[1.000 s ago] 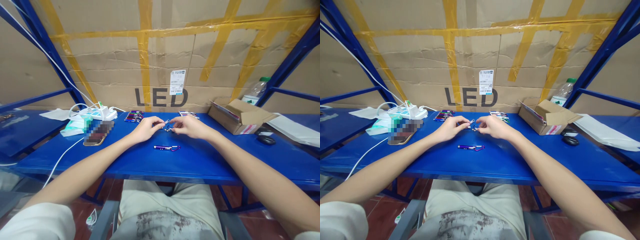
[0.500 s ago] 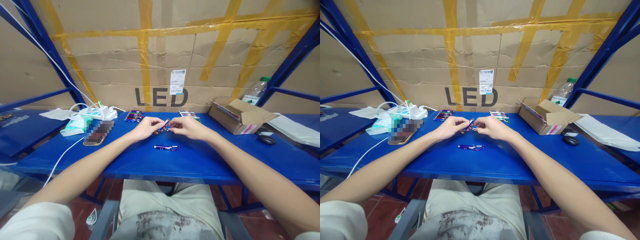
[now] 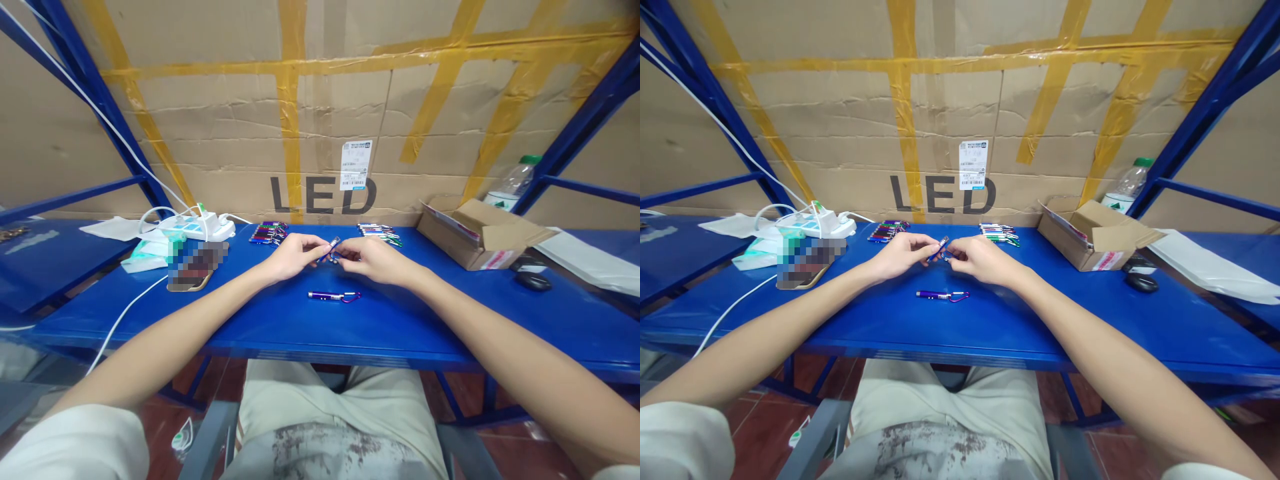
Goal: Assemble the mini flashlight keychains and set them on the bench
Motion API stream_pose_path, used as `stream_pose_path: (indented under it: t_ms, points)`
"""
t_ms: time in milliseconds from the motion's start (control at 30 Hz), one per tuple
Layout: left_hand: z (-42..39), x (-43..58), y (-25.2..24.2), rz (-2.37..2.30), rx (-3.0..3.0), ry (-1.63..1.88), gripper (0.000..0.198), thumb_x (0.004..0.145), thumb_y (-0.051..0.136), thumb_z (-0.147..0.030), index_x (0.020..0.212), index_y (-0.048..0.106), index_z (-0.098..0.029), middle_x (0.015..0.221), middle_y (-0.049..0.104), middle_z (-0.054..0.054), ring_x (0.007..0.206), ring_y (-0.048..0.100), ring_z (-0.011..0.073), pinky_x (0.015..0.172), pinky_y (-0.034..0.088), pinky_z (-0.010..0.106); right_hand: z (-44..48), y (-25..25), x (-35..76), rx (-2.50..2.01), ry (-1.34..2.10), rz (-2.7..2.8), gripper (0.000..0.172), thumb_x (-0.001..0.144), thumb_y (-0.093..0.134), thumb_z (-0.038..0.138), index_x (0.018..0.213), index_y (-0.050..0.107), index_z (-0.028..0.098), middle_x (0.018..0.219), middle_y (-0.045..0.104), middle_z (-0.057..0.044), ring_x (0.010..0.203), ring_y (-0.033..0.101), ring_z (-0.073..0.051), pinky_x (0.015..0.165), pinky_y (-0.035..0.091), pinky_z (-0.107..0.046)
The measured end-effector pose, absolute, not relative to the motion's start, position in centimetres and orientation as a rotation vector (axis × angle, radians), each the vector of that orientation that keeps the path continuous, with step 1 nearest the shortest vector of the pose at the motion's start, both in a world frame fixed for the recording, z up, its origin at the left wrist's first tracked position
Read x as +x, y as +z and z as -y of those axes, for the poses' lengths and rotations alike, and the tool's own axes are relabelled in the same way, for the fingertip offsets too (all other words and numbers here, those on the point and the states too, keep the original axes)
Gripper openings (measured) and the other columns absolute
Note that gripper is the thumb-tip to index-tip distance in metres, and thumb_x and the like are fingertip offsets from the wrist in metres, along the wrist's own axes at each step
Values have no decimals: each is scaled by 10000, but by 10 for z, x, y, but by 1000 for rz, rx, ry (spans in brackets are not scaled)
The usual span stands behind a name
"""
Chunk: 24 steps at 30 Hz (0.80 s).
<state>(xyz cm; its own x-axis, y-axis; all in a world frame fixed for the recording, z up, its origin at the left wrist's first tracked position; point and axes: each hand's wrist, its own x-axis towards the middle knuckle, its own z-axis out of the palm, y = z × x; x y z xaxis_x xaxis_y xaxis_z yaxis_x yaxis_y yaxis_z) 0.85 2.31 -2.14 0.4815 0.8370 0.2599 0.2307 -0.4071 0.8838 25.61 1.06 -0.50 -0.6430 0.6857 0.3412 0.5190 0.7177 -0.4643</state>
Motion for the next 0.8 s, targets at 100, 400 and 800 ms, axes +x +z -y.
stream_pose_path:
  t_ms: [100, 400, 800]
  points:
    - [-23, 8, -21, -883, 1908, 922, 641, 856, 803, -722, 1099, 839, -130, 1005, 817, 115, 798, 691, 185, 740, 580, 325, -11, -4, 257, -873, 395, 2462, 197, 982, 642, 306, 995, 817, 215, 950, 827, -60, 798, 681, -219, 765, 456, -319]
    - [-24, 10, -25, -848, 1966, 935, 582, 903, 770, -672, 1110, 839, -132, 1020, 818, 111, 807, 688, 185, 734, 566, 313, -18, -6, 262, -849, 281, 2560, 307, 1038, 575, 343, 858, 778, 200, 805, 739, -40, 698, 601, -182, 684, 383, -304]
    - [-9, 9, -14, -934, 2457, 1133, 295, 1069, 650, -422, 1115, 836, -197, 1110, 831, 80, 963, 742, 221, 906, 543, 336, -26, -6, 267, -925, 377, 2345, 350, 1009, 612, 422, 1043, 886, 207, 914, 849, -55, 806, 726, -235, 803, 507, -342]
